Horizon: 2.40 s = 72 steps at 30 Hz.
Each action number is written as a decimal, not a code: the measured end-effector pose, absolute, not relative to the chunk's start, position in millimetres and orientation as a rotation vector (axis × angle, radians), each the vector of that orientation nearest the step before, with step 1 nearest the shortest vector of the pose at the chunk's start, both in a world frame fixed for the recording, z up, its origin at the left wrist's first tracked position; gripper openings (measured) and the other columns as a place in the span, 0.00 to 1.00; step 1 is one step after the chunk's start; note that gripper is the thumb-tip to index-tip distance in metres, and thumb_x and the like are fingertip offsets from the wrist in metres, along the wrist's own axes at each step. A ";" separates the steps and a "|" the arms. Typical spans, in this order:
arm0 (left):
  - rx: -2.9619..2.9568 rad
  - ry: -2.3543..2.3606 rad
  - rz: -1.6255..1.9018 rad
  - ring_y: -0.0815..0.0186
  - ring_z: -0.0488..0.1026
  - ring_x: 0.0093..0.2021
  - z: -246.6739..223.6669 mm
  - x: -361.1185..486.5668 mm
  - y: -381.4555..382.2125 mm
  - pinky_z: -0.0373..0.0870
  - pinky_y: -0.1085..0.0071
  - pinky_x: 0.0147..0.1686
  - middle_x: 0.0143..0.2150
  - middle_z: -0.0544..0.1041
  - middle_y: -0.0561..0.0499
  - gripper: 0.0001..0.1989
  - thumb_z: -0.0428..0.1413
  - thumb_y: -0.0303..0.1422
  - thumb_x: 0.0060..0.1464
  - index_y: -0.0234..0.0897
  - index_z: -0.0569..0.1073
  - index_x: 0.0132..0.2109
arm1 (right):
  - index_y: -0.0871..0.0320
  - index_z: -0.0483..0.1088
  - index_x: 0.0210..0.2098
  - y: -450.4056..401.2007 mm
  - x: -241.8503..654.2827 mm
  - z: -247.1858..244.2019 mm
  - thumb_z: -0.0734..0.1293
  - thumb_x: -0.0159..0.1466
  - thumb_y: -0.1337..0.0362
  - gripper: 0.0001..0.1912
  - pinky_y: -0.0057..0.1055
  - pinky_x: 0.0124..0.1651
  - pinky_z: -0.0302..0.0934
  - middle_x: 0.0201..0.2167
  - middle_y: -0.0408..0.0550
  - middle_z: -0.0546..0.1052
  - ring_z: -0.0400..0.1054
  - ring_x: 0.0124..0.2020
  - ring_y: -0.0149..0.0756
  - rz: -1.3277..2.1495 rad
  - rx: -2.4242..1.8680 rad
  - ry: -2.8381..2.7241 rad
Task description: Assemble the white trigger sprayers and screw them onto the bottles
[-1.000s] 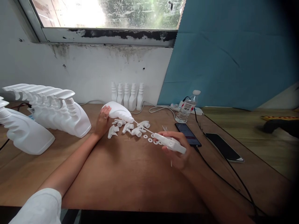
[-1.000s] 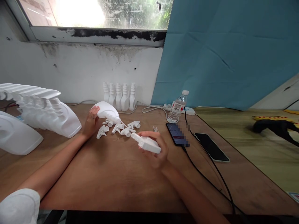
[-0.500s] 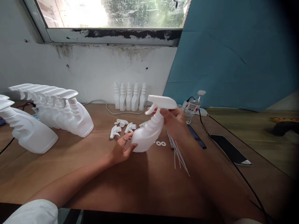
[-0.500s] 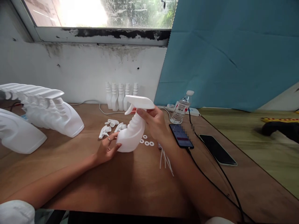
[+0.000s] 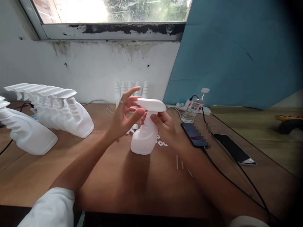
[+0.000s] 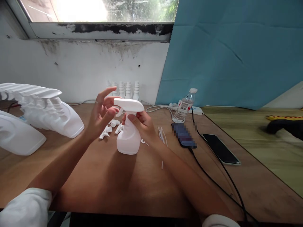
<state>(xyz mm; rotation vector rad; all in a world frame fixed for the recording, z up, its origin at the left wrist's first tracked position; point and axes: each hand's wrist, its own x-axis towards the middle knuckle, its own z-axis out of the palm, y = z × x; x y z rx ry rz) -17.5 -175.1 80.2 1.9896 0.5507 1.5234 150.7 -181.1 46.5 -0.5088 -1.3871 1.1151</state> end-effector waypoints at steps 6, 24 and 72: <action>2.103 0.665 1.387 0.68 0.76 0.32 110.6 -18.8 -173.9 0.76 0.72 0.33 0.36 0.79 0.50 0.15 0.62 0.41 0.53 0.36 0.78 0.44 | 0.56 0.69 0.42 -187.4 151.7 44.6 0.69 0.62 0.52 0.16 0.34 0.37 0.70 0.39 0.49 0.77 0.73 0.38 0.37 1.084 -0.499 -1.497; 2.006 0.556 1.345 0.66 0.79 0.36 100.6 -23.0 -168.7 0.78 0.71 0.33 0.37 0.79 0.50 0.13 0.61 0.40 0.56 0.37 0.77 0.45 | 0.56 0.66 0.42 -188.6 144.0 46.8 0.73 0.58 0.53 0.20 0.33 0.33 0.68 0.32 0.45 0.74 0.70 0.32 0.34 1.106 -0.543 -1.446; 1.973 0.559 1.337 0.69 0.77 0.30 98.2 -17.2 -174.2 0.76 0.72 0.30 0.38 0.79 0.49 0.14 0.61 0.40 0.56 0.36 0.77 0.45 | 0.57 0.68 0.39 -190.3 147.6 48.6 0.72 0.58 0.51 0.18 0.33 0.33 0.67 0.32 0.46 0.75 0.70 0.31 0.34 1.152 -0.567 -1.416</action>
